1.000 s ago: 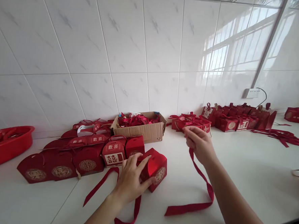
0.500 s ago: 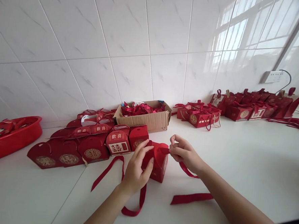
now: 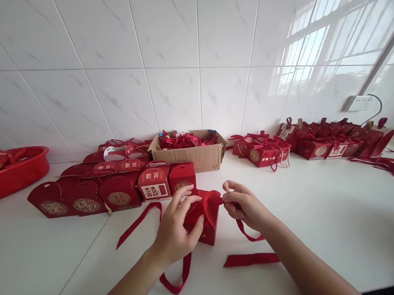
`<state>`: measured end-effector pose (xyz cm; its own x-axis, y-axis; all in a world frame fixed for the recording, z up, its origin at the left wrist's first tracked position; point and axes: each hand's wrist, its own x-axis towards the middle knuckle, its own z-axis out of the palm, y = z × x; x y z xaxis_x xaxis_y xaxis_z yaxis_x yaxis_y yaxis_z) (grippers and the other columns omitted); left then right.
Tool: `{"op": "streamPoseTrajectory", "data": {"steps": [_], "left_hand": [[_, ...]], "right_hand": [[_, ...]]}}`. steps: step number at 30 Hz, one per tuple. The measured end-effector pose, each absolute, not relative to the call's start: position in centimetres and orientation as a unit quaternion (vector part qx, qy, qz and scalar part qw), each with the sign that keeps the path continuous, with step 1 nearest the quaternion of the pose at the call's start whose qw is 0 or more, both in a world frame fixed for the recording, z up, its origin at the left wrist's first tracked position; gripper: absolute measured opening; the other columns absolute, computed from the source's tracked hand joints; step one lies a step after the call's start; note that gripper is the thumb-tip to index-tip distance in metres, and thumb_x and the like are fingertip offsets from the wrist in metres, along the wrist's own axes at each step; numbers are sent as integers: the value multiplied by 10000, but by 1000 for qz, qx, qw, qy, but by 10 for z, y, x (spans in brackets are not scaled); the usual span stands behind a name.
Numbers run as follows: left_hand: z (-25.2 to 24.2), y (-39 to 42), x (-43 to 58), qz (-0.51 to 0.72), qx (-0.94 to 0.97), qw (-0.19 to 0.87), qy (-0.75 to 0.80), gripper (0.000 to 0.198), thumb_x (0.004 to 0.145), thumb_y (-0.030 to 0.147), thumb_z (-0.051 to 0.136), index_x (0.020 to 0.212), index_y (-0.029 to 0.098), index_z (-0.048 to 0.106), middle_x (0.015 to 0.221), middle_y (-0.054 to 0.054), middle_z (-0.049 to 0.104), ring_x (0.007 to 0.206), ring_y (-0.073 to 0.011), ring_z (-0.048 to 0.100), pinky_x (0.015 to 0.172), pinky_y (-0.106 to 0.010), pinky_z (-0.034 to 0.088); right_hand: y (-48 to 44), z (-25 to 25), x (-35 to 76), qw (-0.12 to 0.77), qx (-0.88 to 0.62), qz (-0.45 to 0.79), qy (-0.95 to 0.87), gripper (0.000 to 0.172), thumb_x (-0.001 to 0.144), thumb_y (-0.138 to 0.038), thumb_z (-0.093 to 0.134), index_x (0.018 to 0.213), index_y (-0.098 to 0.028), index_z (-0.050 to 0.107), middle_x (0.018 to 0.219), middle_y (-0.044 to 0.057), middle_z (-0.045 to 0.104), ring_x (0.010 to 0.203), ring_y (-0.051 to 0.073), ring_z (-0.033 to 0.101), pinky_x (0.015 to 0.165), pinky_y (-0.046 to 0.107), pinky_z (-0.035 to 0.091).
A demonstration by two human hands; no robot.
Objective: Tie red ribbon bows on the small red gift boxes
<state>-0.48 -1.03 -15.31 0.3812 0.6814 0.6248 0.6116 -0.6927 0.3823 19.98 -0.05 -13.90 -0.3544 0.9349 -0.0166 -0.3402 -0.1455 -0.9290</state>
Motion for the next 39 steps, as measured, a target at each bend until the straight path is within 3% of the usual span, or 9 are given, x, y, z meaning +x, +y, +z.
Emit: {"op": "streamPoseTrajectory", "data": {"steps": [6, 13, 20, 30, 35, 39], "left_hand": [[-152, -13, -6, 370, 840, 57, 393, 412, 770, 192, 531, 1180, 237, 552, 1334, -104, 398, 1166, -280, 480, 960, -441, 453], [-153, -13, -7, 366, 838, 64, 400, 353, 763, 207, 534, 1111, 228, 591, 1328, -102, 424, 1153, -294, 485, 954, -469, 441], [-153, -12, -5, 376, 831, 53, 406, 330, 783, 222, 529, 1100, 240, 621, 1304, -94, 466, 1105, -283, 511, 941, -468, 436], [-150, -1, 5, 420, 798, 9, 433, 146, 785, 170, 559, 846, 231, 678, 1105, -66, 611, 928, -227, 624, 868, -423, 467], [-141, 3, 2, 435, 797, 10, 419, 131, 818, 198, 553, 829, 216, 682, 1019, -66, 624, 895, -204, 638, 813, -368, 506], [-127, 6, 2, 461, 793, -3, 399, 131, 823, 201, 559, 850, 217, 686, 963, -48, 627, 811, -167, 643, 751, -310, 523]], "right_hand": [[-3, -142, 196, 435, -340, 666, -501, 160, 729, -188, 542, 771, -220, 391, 472, -81, 461, 400, 51, 218, 372, 186, 129], [-11, -136, 195, 414, -389, 531, -629, 94, 744, -142, 504, 807, -197, 546, 473, -90, 346, 440, 63, 228, 422, 202, 196], [-15, -137, 191, 395, -401, 343, -752, 99, 797, -190, 545, 804, -185, 644, 555, -36, 483, 498, 84, 334, 475, 232, 295], [-7, -150, 185, 443, -387, 308, -747, 128, 842, -238, 531, 811, -210, 652, 684, 14, 618, 578, 128, 484, 545, 267, 399], [-4, -146, 189, 495, -390, 261, -731, 157, 857, -306, 544, 885, -219, 672, 901, 75, 621, 826, 196, 581, 725, 329, 472], [-2, -133, 187, 501, -378, 289, -723, 236, 898, -353, 479, 1027, -249, 646, 1096, 81, 602, 1068, 228, 538, 944, 394, 402]]}}
